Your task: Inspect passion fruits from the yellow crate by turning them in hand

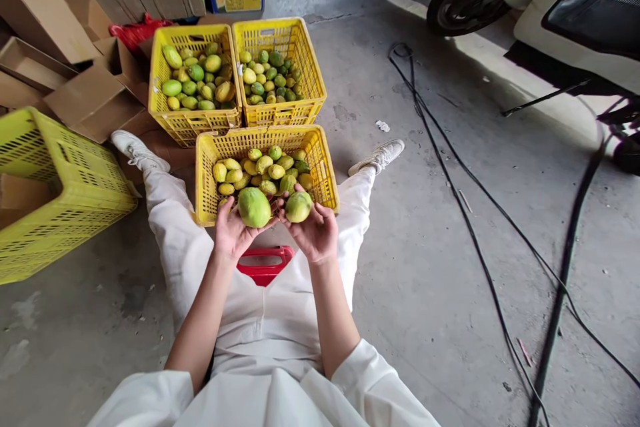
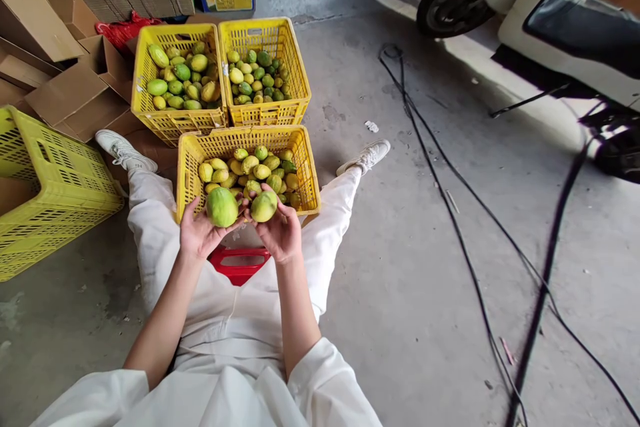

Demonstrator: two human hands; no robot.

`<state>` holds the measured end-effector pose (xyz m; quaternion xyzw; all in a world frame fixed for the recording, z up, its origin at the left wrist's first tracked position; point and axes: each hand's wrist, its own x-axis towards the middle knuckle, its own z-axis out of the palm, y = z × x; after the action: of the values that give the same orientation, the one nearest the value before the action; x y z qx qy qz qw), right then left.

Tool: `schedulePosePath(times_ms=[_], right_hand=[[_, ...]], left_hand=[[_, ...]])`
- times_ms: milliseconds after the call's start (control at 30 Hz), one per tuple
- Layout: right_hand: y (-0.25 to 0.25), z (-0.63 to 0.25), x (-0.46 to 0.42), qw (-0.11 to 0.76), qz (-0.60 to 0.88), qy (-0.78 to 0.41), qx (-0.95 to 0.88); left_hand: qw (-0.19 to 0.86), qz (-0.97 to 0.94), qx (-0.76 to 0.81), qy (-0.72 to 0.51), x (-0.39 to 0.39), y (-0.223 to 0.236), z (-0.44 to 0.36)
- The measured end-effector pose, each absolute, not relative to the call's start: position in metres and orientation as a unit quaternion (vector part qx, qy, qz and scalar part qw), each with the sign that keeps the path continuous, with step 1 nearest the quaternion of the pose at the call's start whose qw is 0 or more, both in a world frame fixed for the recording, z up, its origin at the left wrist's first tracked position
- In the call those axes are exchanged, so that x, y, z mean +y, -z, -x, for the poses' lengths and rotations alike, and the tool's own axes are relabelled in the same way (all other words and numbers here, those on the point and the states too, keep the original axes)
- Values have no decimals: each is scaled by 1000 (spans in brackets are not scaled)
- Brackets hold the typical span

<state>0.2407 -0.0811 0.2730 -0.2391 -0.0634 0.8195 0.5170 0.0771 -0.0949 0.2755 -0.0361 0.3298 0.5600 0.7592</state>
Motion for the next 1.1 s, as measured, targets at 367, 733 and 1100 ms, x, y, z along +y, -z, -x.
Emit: schedulePosePath(times_ms=[367,733,1100], right_hand=[[-271,-238,-86,514,179,-836,-64],[-284,-242,-83,550,232,-797,-92],[-278,-234,-80,532,198,-823,10]], left_hand=[[766,5,323,-556,-98,-270,-78],[750,-8,315,-581,-98,-290,-72],[781,49,285,-553,-97,-281,-81]])
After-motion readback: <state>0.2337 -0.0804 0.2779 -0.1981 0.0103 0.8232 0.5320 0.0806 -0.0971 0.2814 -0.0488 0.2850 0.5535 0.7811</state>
